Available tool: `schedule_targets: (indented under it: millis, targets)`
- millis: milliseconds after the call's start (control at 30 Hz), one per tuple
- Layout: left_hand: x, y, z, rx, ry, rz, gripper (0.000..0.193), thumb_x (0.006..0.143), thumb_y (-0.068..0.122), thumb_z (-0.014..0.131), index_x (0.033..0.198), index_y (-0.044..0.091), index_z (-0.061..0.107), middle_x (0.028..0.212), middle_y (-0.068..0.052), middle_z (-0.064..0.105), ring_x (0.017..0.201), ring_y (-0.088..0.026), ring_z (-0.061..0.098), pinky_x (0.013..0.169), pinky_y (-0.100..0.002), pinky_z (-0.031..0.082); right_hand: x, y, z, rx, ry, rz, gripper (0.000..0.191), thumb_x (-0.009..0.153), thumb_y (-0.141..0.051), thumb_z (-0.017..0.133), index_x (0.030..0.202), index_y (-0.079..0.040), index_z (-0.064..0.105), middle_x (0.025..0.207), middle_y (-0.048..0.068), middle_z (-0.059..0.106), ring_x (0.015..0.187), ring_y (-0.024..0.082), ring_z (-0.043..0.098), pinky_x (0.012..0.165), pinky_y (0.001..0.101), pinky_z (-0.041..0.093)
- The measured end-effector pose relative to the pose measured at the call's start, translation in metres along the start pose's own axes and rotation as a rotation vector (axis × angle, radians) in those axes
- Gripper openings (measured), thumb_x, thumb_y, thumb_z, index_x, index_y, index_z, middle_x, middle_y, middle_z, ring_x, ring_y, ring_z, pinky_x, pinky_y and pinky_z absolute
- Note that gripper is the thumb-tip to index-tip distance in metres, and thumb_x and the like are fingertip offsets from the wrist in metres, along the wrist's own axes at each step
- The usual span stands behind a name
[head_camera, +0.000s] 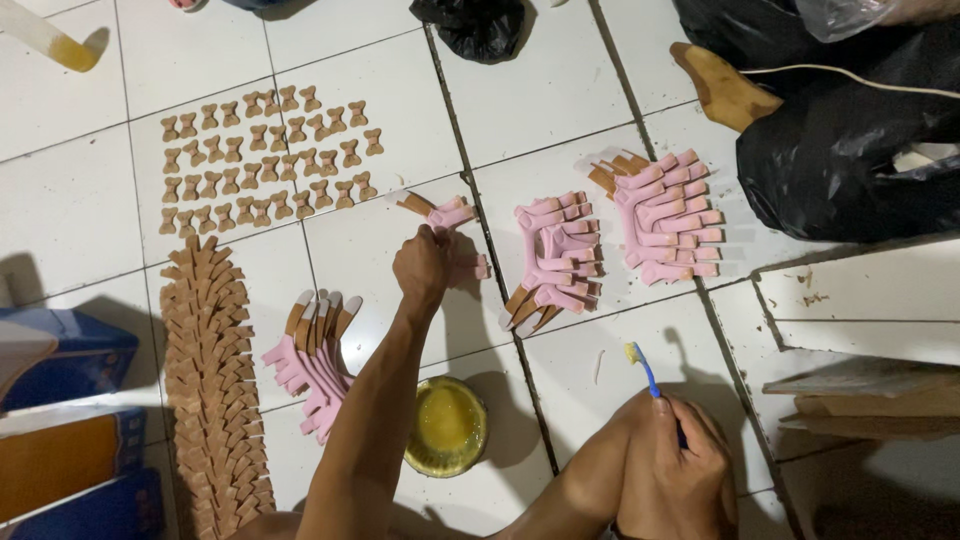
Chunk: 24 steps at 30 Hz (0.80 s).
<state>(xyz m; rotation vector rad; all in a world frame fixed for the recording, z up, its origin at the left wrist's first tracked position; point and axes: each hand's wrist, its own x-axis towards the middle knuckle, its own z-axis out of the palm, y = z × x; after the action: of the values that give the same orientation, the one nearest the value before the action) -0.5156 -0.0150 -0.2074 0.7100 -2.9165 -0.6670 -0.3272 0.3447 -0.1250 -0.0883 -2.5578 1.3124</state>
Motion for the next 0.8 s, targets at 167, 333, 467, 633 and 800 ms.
schedule_targets:
  millis: [167,333,467,633,800]
  targets:
    - [-0.005,0.002,0.008,-0.037,0.068,-0.053,0.035,0.095,0.039,0.064,0.085,0.005,0.065,0.075,-0.023,0.071,0.071,-0.043,0.07,0.067,-0.052,0.056,-0.001,-0.001,0.0,0.021,0.002,0.021,0.015,0.099,-0.007,0.064,0.105,0.006,0.07,0.099,0.017,0.073,0.09,0.027,0.072,0.083,0.033,0.055]
    - [-0.006,-0.001,0.013,-0.021,0.057,-0.064,0.036,0.097,0.039,0.063,0.086,0.005,0.065,0.075,-0.021,0.071,0.069,-0.042,0.07,0.066,-0.051,0.055,0.0,0.003,0.001,0.002,-0.018,-0.017,0.015,0.098,-0.007,0.064,0.104,0.006,0.07,0.099,0.017,0.074,0.092,0.027,0.072,0.084,0.033,0.055]
    - [-0.01,0.0,0.011,-0.056,0.052,-0.052,0.04,0.096,0.044,0.065,0.088,0.005,0.065,0.072,-0.019,0.071,0.066,-0.039,0.07,0.063,-0.049,0.055,0.0,0.003,0.001,0.016,-0.002,-0.007,0.016,0.098,-0.007,0.065,0.105,0.007,0.07,0.1,0.018,0.074,0.092,0.027,0.073,0.084,0.0332,0.055]
    - [-0.012,-0.002,0.007,-0.028,0.078,-0.055,0.04,0.093,0.045,0.067,0.089,0.005,0.065,0.074,-0.018,0.072,0.067,-0.038,0.071,0.063,-0.048,0.055,0.001,-0.004,0.0,0.011,-0.023,0.008,0.016,0.098,-0.006,0.065,0.104,0.007,0.07,0.1,0.018,0.074,0.092,0.028,0.073,0.084,0.0338,0.055]
    - [-0.013,-0.007,0.01,-0.061,0.065,-0.06,0.04,0.091,0.046,0.069,0.087,0.006,0.066,0.076,-0.017,0.073,0.07,-0.038,0.071,0.066,-0.048,0.056,0.005,-0.012,-0.002,-0.013,-0.013,-0.014,0.016,0.097,-0.006,0.065,0.104,0.007,0.07,0.1,0.018,0.074,0.093,0.029,0.073,0.085,0.0342,0.055]
